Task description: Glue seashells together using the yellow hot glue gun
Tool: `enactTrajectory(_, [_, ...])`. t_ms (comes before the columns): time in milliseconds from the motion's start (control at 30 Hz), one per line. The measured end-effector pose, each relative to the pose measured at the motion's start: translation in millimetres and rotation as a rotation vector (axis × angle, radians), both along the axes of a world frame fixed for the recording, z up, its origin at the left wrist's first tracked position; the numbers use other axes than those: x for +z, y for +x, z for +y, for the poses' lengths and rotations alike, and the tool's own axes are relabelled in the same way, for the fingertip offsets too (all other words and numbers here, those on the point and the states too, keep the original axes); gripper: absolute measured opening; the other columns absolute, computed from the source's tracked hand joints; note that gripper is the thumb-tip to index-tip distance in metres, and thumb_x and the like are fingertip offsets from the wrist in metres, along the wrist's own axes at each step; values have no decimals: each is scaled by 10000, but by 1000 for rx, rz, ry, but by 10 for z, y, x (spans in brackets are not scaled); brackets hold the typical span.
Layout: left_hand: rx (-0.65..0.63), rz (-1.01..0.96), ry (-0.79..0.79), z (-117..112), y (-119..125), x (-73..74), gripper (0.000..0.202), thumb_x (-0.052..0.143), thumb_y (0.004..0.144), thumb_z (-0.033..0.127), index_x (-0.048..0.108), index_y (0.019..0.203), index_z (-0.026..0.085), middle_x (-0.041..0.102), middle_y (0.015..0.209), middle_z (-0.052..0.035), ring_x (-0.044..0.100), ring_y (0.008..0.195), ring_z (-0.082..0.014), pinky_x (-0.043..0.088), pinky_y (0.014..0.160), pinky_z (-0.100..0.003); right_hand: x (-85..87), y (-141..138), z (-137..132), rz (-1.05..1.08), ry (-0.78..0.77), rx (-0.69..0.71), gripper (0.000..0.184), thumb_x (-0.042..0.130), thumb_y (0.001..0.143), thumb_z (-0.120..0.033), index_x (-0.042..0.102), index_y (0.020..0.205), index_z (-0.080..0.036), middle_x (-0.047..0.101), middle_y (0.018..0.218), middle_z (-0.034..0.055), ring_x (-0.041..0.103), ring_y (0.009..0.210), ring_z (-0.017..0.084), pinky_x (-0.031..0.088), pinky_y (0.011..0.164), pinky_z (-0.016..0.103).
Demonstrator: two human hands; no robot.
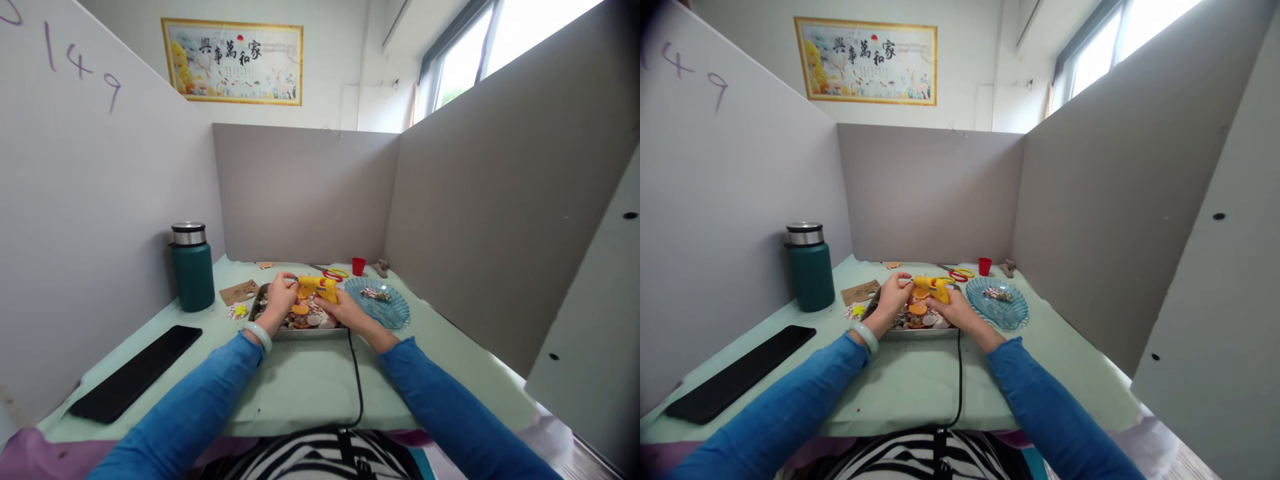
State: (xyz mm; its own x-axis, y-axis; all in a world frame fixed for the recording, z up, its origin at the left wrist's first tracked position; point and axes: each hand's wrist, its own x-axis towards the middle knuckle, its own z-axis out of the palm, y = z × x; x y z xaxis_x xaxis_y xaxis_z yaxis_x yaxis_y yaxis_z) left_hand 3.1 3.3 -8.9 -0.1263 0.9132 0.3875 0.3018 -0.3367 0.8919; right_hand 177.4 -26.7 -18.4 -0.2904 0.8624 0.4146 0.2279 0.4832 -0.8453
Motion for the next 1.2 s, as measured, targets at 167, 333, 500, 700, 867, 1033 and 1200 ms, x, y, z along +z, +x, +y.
enactTrajectory(167, [-3, -6, -7, -36, 4, 17, 265, 595, 767, 168, 519, 1021, 175, 593, 535, 50, 552, 398, -101, 387, 418, -171, 13, 1, -17, -9, -9, -6, 343, 670, 760, -499, 573, 728, -172, 458, 472, -54, 409, 456, 95, 303, 432, 224])
enactTrajectory(333, [5, -11, -12, -10, 1, 4, 270, 600, 765, 164, 523, 1024, 173, 606, 551, 46, 558, 400, -100, 397, 427, -173, 9, 4, -8, -8, -17, 12, 335, 666, 770, -494, 575, 726, -174, 463, 460, -52, 407, 451, 95, 302, 430, 225])
enactTrajectory(500, [15, -5, -13, 48, -5, -30, 264, 580, 772, 156, 515, 1027, 173, 626, 587, 36, 565, 400, -103, 399, 418, -179, -10, 10, 14, -7, -23, 14, 344, 675, 761, -493, 576, 731, -165, 465, 465, -56, 409, 450, 88, 303, 431, 219])
enactTrajectory(700, [27, 26, -7, 43, -10, -21, 253, 574, 778, 158, 523, 1026, 165, 621, 562, 36, 571, 410, -107, 412, 439, -184, 4, 4, 0, -7, -20, 14, 326, 671, 767, -473, 574, 724, -164, 460, 467, -55, 407, 454, 89, 306, 434, 221])
enactTrajectory(867, [24, 27, -4, 37, -7, -21, 252, 574, 777, 164, 526, 1025, 164, 619, 557, 37, 568, 410, -107, 408, 439, -185, 7, -3, -3, 4, -17, 7, 322, 674, 765, -470, 579, 716, -167, 469, 485, -43, 436, 483, 102, 330, 448, 224])
enactTrajectory(1033, [12, 32, -9, 25, -3, -6, 247, 564, 770, 155, 523, 1013, 165, 611, 547, 39, 562, 405, -106, 400, 432, -181, -22, 0, 33, 17, -8, 21, 326, 684, 756, -473, 575, 720, -168, 461, 503, -38, 459, 520, 113, 360, 472, 227])
enactTrajectory(1200, [25, 37, -9, 14, -6, -3, 247, 570, 765, 157, 529, 1008, 168, 607, 544, 39, 563, 407, -106, 398, 432, -181, -38, 10, 54, 7, 7, 26, 330, 686, 756, -474, 578, 731, -164, 469, 529, -32, 469, 543, 116, 378, 485, 226])
